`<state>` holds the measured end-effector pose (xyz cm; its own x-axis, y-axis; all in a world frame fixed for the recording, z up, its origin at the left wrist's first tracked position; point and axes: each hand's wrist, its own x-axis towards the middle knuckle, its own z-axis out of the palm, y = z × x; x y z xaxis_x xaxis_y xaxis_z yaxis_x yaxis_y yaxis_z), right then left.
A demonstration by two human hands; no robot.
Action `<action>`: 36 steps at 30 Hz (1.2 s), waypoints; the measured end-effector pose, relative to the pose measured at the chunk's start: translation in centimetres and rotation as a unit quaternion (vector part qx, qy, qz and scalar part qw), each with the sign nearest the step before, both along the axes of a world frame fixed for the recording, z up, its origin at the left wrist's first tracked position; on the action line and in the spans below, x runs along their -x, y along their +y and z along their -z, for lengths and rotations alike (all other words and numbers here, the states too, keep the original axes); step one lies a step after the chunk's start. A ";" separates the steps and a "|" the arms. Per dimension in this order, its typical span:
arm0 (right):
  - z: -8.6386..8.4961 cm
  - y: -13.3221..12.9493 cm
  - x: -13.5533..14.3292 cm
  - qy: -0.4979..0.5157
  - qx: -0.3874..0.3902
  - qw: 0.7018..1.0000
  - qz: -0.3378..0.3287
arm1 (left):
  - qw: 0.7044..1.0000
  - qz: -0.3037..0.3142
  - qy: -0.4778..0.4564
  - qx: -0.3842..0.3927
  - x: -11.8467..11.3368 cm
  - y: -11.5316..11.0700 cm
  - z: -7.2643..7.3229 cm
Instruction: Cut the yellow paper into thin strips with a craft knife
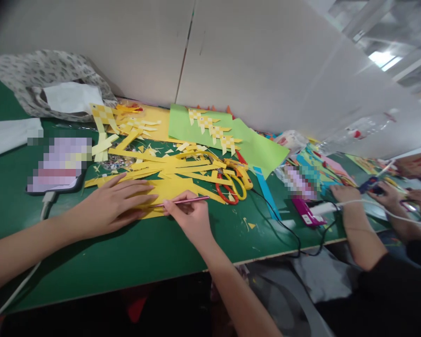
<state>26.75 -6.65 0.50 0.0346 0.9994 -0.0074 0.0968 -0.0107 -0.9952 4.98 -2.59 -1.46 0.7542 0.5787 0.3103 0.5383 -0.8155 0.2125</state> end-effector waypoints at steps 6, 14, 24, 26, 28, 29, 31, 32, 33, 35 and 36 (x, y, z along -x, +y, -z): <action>0.6 0.2 -1.4 -0.005 0.012 1.000 0.017 | 1.000 -0.003 0.005 -0.004 0.0 -0.1 -0.1; 0.8 0.4 -5.5 -0.029 -0.013 0.998 0.056 | 1.000 -0.004 0.012 -0.006 0.0 -0.1 0.1; 1.8 0.3 -9.7 -0.018 -0.060 0.989 0.136 | 1.000 -0.003 -0.004 -0.013 0.1 -0.1 0.2; 1.8 0.2 -9.7 -0.020 -0.062 0.988 0.139 | 1.000 -0.004 -0.006 -0.015 0.1 -0.1 0.1; 1.8 0.3 -9.6 -0.022 -0.062 0.988 0.142 | 1.000 -0.003 -0.004 -0.015 0.1 -0.1 0.1; 1.8 0.3 -9.6 -0.023 -0.064 0.987 0.144 | 1.000 -0.002 -0.002 -0.015 0.1 -0.1 0.1; 1.8 0.3 -9.7 -0.028 -0.074 0.985 0.154 | 1.000 -0.001 -0.002 -0.014 0.1 -0.1 0.0; 1.9 0.3 -9.8 -0.033 -0.084 0.983 0.162 | 1.000 -0.001 -0.004 -0.014 0.1 -0.1 0.1; 1.9 0.3 -9.9 -0.037 -0.098 0.980 0.172 | 1.000 -0.001 -0.007 -0.012 0.1 -0.1 0.1; 1.9 0.1 -9.8 -0.047 -0.142 0.969 0.198 | 1.000 -0.002 -0.010 -0.010 0.1 -0.1 0.1; 1.9 -0.1 -9.6 -0.052 -0.170 0.960 0.215 | 1.000 -0.003 -0.010 -0.008 0.1 -0.1 0.1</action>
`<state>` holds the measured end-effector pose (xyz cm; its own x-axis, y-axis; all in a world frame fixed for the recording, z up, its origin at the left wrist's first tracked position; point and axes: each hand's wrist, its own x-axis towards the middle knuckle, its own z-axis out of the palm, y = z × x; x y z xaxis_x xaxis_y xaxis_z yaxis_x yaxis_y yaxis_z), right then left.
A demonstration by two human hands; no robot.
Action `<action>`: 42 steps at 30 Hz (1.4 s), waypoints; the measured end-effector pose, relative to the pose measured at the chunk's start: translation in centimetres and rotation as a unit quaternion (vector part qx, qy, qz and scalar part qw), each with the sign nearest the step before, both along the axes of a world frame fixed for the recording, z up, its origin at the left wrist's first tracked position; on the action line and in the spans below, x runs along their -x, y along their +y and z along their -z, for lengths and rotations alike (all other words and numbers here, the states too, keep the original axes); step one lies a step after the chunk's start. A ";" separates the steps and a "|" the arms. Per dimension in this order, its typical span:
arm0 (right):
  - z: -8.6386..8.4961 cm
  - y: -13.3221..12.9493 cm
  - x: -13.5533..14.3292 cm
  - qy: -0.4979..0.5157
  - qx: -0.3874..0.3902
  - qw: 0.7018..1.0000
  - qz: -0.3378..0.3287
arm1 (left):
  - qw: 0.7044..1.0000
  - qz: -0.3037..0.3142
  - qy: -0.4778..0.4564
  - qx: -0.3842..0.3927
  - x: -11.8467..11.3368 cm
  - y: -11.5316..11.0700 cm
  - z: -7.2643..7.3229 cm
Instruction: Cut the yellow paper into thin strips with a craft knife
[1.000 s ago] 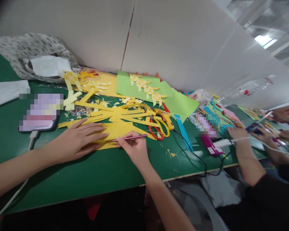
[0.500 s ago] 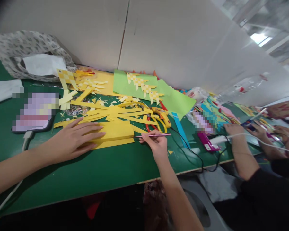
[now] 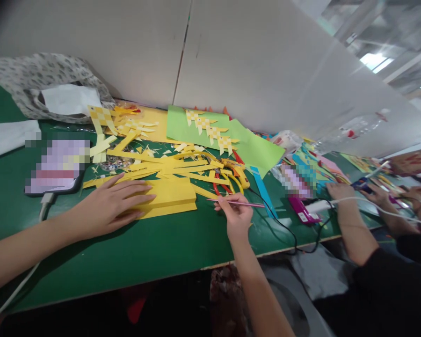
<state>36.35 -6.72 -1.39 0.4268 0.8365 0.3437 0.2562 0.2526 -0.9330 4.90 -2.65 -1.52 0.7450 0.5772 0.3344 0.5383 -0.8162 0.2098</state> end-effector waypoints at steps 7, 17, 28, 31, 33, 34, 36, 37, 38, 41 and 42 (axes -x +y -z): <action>-0.4 -1.6 4.4 -0.192 -0.096 0.972 -0.090 | 1.000 -0.008 0.004 -0.009 -0.1 0.0 -0.1; -1.7 -2.3 9.6 -0.494 -0.033 0.788 -0.365 | 0.999 -0.019 0.038 -0.002 0.1 -0.1 -0.2; -1.4 -3.1 8.4 -0.494 -0.063 0.789 -0.360 | 0.999 -0.019 0.030 -0.003 0.1 0.2 0.3; -1.4 -3.3 7.7 -0.489 -0.067 0.790 -0.364 | 0.999 -0.019 0.040 -0.003 0.0 0.1 0.1; -1.5 -3.4 7.0 -0.482 -0.090 0.797 -0.352 | 0.999 -0.019 0.040 -0.002 0.1 0.0 0.1; -1.6 -3.5 6.6 -0.477 -0.104 0.805 -0.337 | 0.999 -0.019 0.038 -0.002 0.1 0.0 0.1; -1.6 -3.4 5.8 -0.475 -0.113 0.823 -0.290 | 0.999 -0.018 0.031 -0.002 0.1 0.1 0.2; -1.6 -3.4 5.5 -0.479 -0.104 0.831 -0.264 | 0.999 -0.016 0.029 -0.003 0.1 0.1 0.2; -1.6 -3.3 5.2 -0.488 -0.088 0.833 -0.243 | 1.000 -0.015 0.027 -0.004 0.1 0.1 0.2; -1.3 -3.1 4.5 -0.523 -0.033 0.825 -0.212 | 0.999 -0.015 0.029 -0.002 0.1 0.1 0.2; -1.1 -3.1 4.3 -0.527 -0.024 0.823 -0.210 | 0.999 -0.017 0.034 -0.002 0.1 0.1 0.2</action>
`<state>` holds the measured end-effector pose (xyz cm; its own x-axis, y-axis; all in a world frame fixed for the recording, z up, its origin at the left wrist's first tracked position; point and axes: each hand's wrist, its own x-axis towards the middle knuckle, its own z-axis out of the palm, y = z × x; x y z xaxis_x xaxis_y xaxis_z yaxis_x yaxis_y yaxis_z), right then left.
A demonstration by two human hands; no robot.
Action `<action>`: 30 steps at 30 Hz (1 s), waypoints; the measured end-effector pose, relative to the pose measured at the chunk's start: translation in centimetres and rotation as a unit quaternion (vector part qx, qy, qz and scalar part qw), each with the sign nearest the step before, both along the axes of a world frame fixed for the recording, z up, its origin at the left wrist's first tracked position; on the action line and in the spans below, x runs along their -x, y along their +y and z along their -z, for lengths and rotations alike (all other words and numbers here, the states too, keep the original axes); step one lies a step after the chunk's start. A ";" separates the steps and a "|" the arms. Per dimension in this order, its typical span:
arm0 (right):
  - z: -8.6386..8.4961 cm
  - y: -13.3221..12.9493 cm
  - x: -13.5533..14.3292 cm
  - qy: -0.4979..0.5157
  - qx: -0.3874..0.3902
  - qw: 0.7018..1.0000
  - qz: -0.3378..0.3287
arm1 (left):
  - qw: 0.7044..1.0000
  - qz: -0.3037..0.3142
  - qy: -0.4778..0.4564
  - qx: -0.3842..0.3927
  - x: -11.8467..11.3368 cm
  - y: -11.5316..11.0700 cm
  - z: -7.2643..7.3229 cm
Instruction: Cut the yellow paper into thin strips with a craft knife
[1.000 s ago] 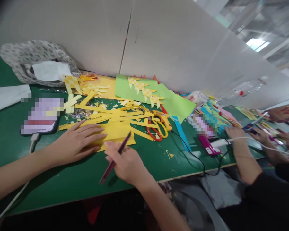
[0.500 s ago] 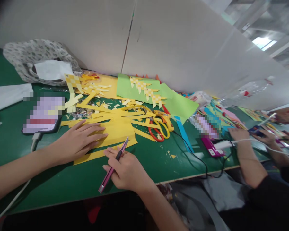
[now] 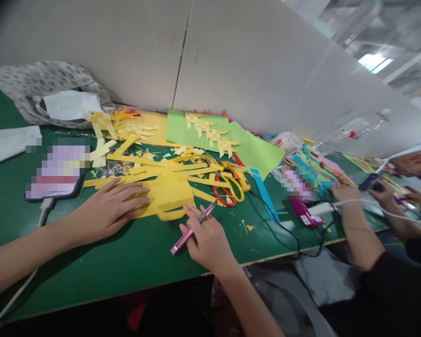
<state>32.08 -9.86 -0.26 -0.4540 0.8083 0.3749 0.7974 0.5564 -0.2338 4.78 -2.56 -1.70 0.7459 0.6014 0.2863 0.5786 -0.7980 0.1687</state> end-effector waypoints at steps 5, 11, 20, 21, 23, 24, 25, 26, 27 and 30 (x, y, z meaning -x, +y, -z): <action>0.3 -0.3 -0.6 0.015 -0.035 0.999 -0.001 | 0.999 -0.003 0.035 0.001 -0.1 0.0 -0.1; 0.0 -0.3 -0.6 -0.007 -0.040 0.999 0.004 | 1.000 -0.002 0.031 -0.005 -0.1 0.0 0.0; 0.6 0.1 -0.8 0.080 0.005 0.997 -0.009 | 1.000 -0.008 0.020 -0.010 -0.2 -0.3 -0.4; 0.7 0.4 -0.8 0.109 0.002 0.994 0.006 | 1.000 -0.009 0.020 -0.009 -0.2 -0.3 -0.4; 1.0 1.2 -1.0 0.186 -0.006 0.981 0.054 | 1.000 -0.011 0.018 -0.010 -0.2 -0.2 -0.3; 1.0 1.8 -1.2 0.233 -0.014 0.968 0.087 | 1.000 -0.011 0.015 -0.011 -0.2 -0.2 -0.3; 1.1 2.5 -1.5 0.287 -0.025 0.950 0.123 | 1.000 -0.011 0.010 -0.014 -0.2 -0.2 -0.2; 1.2 3.2 -1.9 0.336 -0.037 0.927 0.164 | 1.000 -0.010 0.005 -0.017 -0.2 -0.2 -0.2; 1.3 4.0 -2.3 0.381 -0.051 0.901 0.202 | 1.000 -0.008 0.000 -0.021 -0.3 -0.2 -0.1; 1.5 6.1 -3.5 0.503 -0.048 0.820 0.270 | 0.999 -0.007 -0.014 -0.030 -0.3 -0.2 -0.1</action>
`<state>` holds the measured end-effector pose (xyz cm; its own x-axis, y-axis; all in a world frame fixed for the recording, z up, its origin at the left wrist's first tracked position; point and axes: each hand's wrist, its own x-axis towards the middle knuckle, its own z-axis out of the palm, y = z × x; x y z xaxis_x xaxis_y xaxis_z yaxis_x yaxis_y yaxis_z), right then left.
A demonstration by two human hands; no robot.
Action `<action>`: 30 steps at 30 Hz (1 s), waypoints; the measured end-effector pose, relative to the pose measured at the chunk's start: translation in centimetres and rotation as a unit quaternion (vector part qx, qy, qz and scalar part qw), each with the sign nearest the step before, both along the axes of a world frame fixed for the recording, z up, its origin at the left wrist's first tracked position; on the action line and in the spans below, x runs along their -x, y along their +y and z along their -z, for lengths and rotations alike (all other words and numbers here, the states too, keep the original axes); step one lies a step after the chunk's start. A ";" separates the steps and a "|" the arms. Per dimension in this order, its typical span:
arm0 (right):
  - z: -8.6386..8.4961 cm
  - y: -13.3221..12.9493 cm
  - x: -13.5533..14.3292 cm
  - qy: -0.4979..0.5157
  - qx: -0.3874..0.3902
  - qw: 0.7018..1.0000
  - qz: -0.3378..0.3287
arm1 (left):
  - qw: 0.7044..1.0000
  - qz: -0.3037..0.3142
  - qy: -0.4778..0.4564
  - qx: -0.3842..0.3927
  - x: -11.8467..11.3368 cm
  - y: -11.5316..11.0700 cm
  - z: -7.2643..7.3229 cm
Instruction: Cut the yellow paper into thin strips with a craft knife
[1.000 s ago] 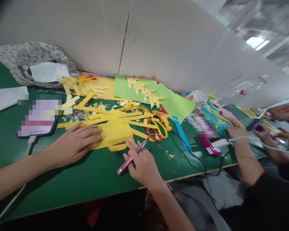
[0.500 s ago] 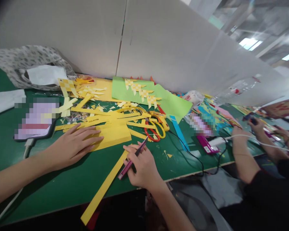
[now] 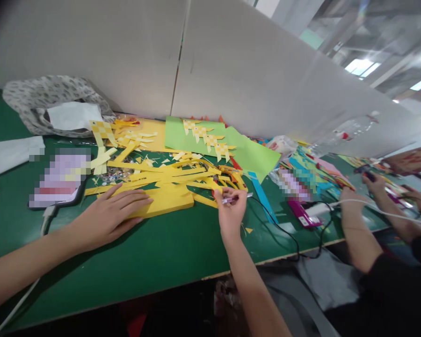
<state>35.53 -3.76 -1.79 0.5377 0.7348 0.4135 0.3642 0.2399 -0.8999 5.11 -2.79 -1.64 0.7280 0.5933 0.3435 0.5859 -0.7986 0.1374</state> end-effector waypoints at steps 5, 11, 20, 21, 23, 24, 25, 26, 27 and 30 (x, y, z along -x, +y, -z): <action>-0.7 0.5 0.5 -0.034 -0.036 0.996 0.069 | 0.998 -0.044 -0.047 -0.007 0.0 0.0 -0.3; -2.0 -2.1 5.8 0.066 0.070 0.976 -0.197 | 0.993 -0.048 -0.105 -0.017 0.1 -0.1 -1.2; -3.7 -2.4 11.2 0.001 -0.072 0.991 -0.112 | 0.987 -0.014 -0.159 0.009 0.2 -0.1 -0.6; -4.1 -2.3 10.7 -0.069 -0.115 0.989 -0.063 | 0.986 -0.023 -0.166 0.011 0.3 0.0 -0.3; -4.6 -2.2 9.4 -0.251 -0.202 0.946 0.040 | 0.985 -0.025 -0.169 0.027 0.3 0.0 0.0; -4.8 -2.2 8.7 -0.358 -0.247 0.897 0.073 | 0.985 -0.023 -0.168 0.041 0.3 0.0 0.1; -4.9 -2.2 8.1 -0.453 -0.261 0.849 0.073 | 0.984 -0.019 -0.169 0.056 0.3 0.0 0.0; -4.9 -2.3 7.6 -0.522 -0.257 0.812 0.052 | 0.983 -0.018 -0.170 0.074 0.3 -0.1 -0.1; -4.7 -2.4 7.3 -0.574 -0.225 0.787 0.013 | 0.980 -0.023 -0.171 0.094 0.2 -0.1 -0.3; -3.8 -2.6 7.0 -0.629 -0.085 0.759 -0.142 | 0.964 -0.069 -0.186 0.179 0.2 -0.1 -1.1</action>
